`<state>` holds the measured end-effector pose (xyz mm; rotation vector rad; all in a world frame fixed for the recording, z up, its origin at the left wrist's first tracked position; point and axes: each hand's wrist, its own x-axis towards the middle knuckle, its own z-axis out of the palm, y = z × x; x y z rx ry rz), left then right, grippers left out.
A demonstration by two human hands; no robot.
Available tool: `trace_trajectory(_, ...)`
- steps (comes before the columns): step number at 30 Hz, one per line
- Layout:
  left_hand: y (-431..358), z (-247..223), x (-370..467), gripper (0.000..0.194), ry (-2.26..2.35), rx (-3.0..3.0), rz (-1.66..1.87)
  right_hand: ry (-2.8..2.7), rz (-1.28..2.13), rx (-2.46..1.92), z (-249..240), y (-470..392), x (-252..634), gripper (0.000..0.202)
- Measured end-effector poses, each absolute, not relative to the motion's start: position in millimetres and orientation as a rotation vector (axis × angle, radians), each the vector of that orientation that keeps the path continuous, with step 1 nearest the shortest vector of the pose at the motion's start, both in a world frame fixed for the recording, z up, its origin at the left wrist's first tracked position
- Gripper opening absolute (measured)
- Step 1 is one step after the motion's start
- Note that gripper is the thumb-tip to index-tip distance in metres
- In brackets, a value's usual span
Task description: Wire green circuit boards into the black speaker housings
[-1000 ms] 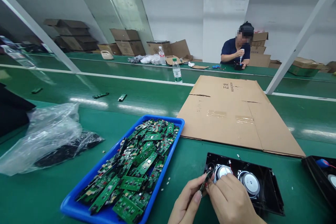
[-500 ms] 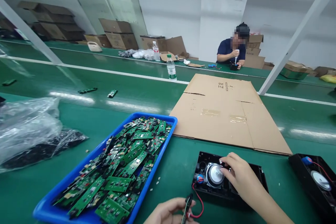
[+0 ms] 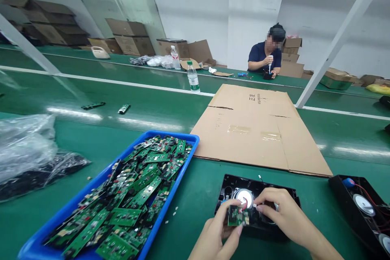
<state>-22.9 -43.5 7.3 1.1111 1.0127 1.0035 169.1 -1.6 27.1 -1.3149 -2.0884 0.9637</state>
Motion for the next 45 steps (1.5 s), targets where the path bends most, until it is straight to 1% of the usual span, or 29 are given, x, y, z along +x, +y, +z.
trace_trajectory(3, -34.4, 12.4, -20.2, 0.026, 1.09, 1.245, 1.02, -2.183, 0.822, -1.247, 27.2, -4.5, 167.2, 0.02)
trace_trajectory(9, -28.6, 8.0, -20.0, 0.04, 1.08, 1.266, 0.891, -2.301, 0.425, -1.153, 16.9, -9.6, 156.0, 0.019)
trace_trajectory(13, -30.8, 4.4, -15.3, 0.041, 1.122, 1.205, 0.963, -2.359, 0.23, -1.098, 12.4, -9.1, 153.5, 0.015)
trace_trajectory(14, -31.2, 4.2, -13.9, 0.041, 1.133, 1.192, 0.975, -2.377, 0.171, -1.081, 11.9, -9.2, 153.1, 0.016)
trace_trajectory(18, -29.8, 5.0, -10.7, 0.042, 1.125, 1.191, 0.977, -2.396, -0.168, -1.027, 10.4, -13.1, 148.6, 0.034)
trace_trajectory(20, -28.4, 5.7, -10.7, 0.042, 1.112, 1.25, 0.956, -2.358, -0.323, -1.022, 9.2, -16.2, 144.6, 0.038)
trace_trajectory(22, -27.9, 5.9, -10.6, 0.043, 1.102, 1.329, 0.923, -2.309, -0.393, -1.03, 7.1, -18.3, 141.1, 0.039)
trace_trajectory(25, -29.4, 5.4, -8.9, 0.044, 1.104, 1.368, 0.95, -2.251, -0.316, -1.071, 2.9, -18.3, 139.6, 0.037)
trace_trajectory(29, -30.3, 6.4, -6.2, 0.039, 1.15, 1.329, 1.017, -2.229, 0.013, -1.115, -0.2, -14.5, 145.3, 0.031)
trace_trajectory(30, -29.6, 7.4, -6.1, 0.036, 1.136, 1.331, 1.02, -2.211, 0.09, -1.14, 0.0, -13.3, 147.5, 0.027)
trace_trajectory(32, -27.1, 9.5, -6.6, 0.031, 1.094, 1.368, 1.013, -2.173, 0.187, -1.213, 1.9, -10.5, 152.1, 0.011)
trace_trajectory(33, -25.9, 10.5, -7.1, 0.029, 1.074, 1.391, 1.005, -2.178, 0.218, -1.247, 3.3, -9.0, 154.2, 0.009)
trace_trajectory(35, -24.1, 11.5, -7.9, 0.027, 1.042, 1.42, 1.003, -2.238, 0.272, -1.273, 6.3, -6.3, 157.5, 0.023)
trace_trajectory(36, -23.7, 11.6, -8.2, 0.027, 1.034, 1.421, 1.013, -2.277, 0.294, -1.265, 7.3, -5.2, 158.6, 0.024)
trace_trajectory(41, -23.7, 9.9, -9.0, 0.031, 1.079, 1.536, 0.98, -2.278, 0.219, -1.236, 3.5, -4.6, 159.0, 0.002)
trace_trajectory(45, -22.1, 9.3, -8.2, 0.031, 1.065, 1.556, 0.948, -2.237, 0.145, -1.199, -3.4, -6.5, 157.9, 0.021)
